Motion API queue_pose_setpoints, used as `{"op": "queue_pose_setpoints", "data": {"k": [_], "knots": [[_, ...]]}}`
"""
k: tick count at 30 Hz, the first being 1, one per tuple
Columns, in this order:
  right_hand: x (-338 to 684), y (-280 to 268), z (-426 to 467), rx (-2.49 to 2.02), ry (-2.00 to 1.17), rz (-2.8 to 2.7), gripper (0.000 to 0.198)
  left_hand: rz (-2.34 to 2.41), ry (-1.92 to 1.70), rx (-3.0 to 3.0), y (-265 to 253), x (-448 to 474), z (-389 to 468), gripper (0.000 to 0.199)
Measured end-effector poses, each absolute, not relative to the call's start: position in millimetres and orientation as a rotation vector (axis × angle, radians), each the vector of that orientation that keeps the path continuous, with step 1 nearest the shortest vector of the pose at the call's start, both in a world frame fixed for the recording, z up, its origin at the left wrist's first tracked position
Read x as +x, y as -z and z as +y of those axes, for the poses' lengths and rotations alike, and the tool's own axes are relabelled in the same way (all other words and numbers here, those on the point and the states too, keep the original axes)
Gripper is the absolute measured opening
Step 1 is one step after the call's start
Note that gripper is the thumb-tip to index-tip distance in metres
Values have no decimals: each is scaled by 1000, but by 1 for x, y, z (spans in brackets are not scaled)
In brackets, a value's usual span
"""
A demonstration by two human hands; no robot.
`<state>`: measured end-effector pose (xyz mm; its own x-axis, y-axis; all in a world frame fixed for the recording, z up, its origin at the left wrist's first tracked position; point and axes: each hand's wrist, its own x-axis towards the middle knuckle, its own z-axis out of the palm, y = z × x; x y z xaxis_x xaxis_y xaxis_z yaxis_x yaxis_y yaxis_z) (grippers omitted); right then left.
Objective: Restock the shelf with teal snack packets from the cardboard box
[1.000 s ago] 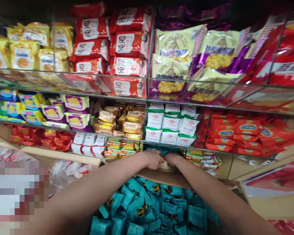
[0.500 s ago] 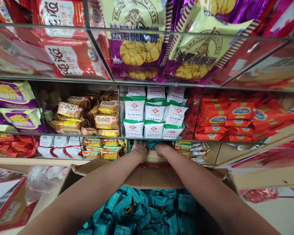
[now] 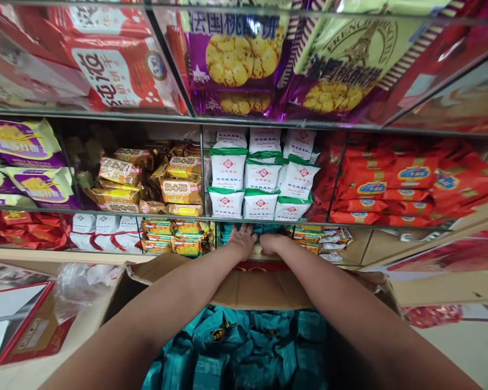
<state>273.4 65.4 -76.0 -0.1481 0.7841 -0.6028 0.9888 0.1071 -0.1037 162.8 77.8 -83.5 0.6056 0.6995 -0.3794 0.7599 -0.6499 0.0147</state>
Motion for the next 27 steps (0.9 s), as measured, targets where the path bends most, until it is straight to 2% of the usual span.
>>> {"op": "queue_pose_setpoints", "data": {"k": [7,11,13,15,18,21,22,24,27], "knots": [[273,9,38,1716,660,2155,24,1176,464,2630,62,153,83,42],[282,-27,-41,1773,555,2476,24,1118,451,2573,39,149,86,41],[288,-27,-95,1901,371,2912,21,1074,430,2547,21,146,82,43],[293,-11,-144,2037,242,3077,16,1040,394,2540,1,139,68,42],[301,32,-188,2060,460,2822,21,945,129,2604,-25,117,23,36],[309,80,-191,2143,489,2289,37,571,-519,2623,-27,86,-41,27],[312,94,-186,2166,450,2121,48,513,-552,2621,-20,75,-61,26],[316,115,-174,2145,426,1897,70,527,-386,2602,5,55,-92,28],[318,139,-163,2078,361,1817,75,845,-60,2475,50,30,-113,48]]}}
